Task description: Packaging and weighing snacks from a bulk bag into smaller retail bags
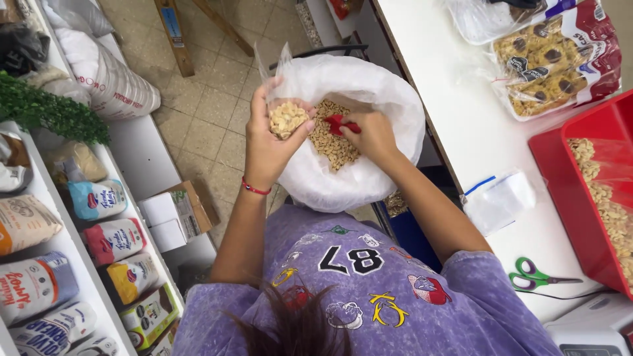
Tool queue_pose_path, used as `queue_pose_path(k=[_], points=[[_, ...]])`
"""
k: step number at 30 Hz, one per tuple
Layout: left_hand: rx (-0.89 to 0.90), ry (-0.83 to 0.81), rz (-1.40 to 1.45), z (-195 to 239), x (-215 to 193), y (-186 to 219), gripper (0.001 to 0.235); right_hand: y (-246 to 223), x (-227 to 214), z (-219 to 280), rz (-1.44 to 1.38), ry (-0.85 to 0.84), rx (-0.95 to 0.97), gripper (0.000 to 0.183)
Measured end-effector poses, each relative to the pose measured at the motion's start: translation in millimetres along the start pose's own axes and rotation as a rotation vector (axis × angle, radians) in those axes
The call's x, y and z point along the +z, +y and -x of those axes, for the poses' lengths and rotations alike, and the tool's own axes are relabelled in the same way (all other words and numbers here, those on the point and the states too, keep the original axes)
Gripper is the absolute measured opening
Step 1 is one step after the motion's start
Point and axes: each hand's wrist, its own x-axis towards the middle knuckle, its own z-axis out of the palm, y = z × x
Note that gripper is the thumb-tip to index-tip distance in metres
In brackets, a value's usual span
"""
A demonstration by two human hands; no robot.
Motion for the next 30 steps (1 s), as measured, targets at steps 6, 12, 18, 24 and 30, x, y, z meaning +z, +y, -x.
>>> queue_pose_path(k=[6, 12, 18, 24, 30], points=[[0.022, 0.022, 0.029, 0.5, -7.3, -14.6, 0.075, 37.7, 18.3, 10.1, 0.531, -0.237, 0.006, 0.014], [0.039, 0.031, -0.004, -4.3, -10.9, -9.5, 0.072, -25.8, -14.8, -22.5, 0.309, -0.188, -0.095, 0.05], [0.045, 0.011, -0.003, -10.0, -2.1, -8.7, 0.075, 18.4, 73.4, -61.0, -0.154, -0.304, -0.195, 0.021], [0.045, 0.003, 0.016, -11.4, -0.2, -15.7, 0.072, 19.5, 57.5, -49.5, -0.25, -0.387, -0.459, 0.031], [0.045, -0.021, -0.001, -11.5, 0.1, -10.7, 0.071, -17.1, -21.9, -33.3, -0.136, -0.764, -0.369, 0.04]])
